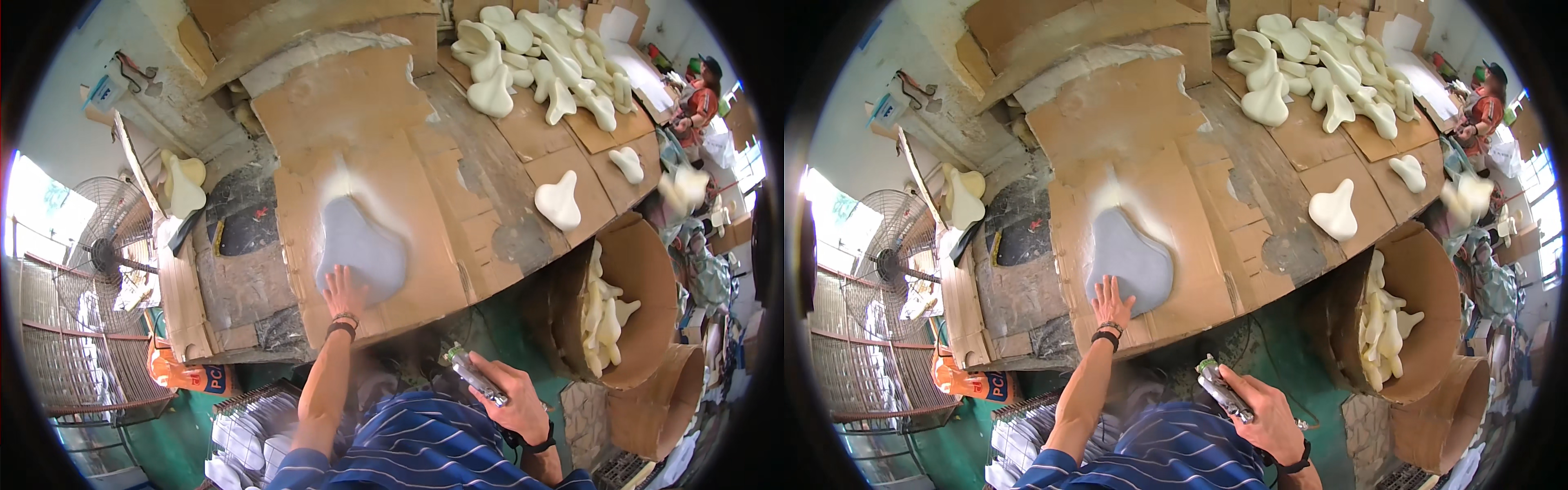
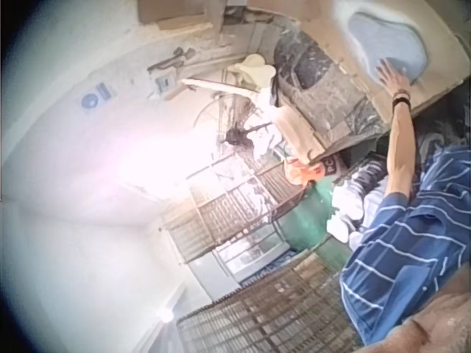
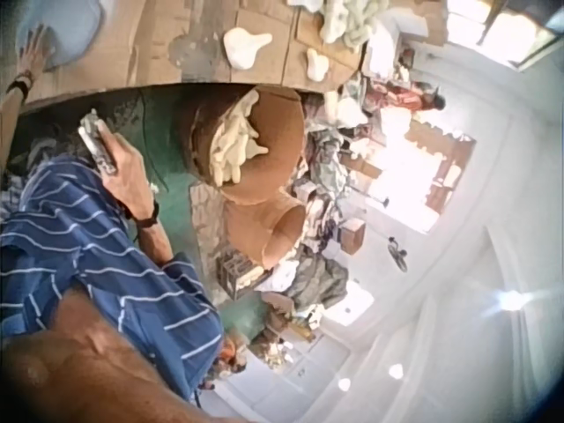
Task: The person repeatedly picks up white shoe parts from a wire drying rack and places them on a cardboard-covered workbench. They use a handheld spray gun to apply a grey coating to the parts, then return the coated items to the rack. The process is repeated for multiple units throughout the clip.
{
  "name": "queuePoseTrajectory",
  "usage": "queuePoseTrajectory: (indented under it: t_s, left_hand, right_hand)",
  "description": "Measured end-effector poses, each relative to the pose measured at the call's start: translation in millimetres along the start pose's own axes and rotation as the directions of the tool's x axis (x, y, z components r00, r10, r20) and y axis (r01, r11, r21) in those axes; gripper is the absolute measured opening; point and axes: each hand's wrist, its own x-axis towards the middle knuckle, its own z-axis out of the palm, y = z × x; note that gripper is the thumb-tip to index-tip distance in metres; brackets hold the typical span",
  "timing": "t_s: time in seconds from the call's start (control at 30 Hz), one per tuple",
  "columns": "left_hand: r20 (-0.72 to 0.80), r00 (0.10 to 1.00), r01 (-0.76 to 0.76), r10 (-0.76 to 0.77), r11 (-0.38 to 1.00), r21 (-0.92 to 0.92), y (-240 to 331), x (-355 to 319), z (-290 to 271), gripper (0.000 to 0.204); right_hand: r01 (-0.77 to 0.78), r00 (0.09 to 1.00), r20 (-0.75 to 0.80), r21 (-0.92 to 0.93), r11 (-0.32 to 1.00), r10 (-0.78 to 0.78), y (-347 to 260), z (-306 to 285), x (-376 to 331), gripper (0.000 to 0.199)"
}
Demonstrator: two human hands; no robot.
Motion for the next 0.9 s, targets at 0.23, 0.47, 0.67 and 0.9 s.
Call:
queuePoseTrajectory:
  t_s: [0.23, 0.47, 0.67, 0.9]
  left_hand:
    - [0.048, 0.999, 0.019, -0.015, 0.997, -0.074, 1.1, -2.7, -9.4, 0.110]
    - [-0.244, 0.970, -0.096, -0.011, 0.901, -0.424, -31.3, -5.6, -12.3, 0.097]
    - [-0.355, 0.933, -0.241, -0.064, 0.621, -0.745, -86.4, -90.5, -15.5, 0.057]
    - [0.007, 0.922, 0.126, -0.386, 0.286, -0.950, -189.9, -207.7, 17.3, 0.034]
  right_hand:
    - [0.030, 1.000, 0.004, 0.012, 0.999, -0.030, -14.8, -4.0, -2.3, 0.054]
    - [0.095, 0.994, -0.050, -0.013, 0.995, -0.095, -53.3, 1.8, -5.9, 0.061]
    - [0.091, 0.987, -0.127, -0.060, 0.994, -0.098, -99.6, 12.9, -3.0, 0.055]
    - [0.082, 0.994, 0.083, -0.144, 0.986, -0.070, -117.5, 14.1, -20.5, 0.066]
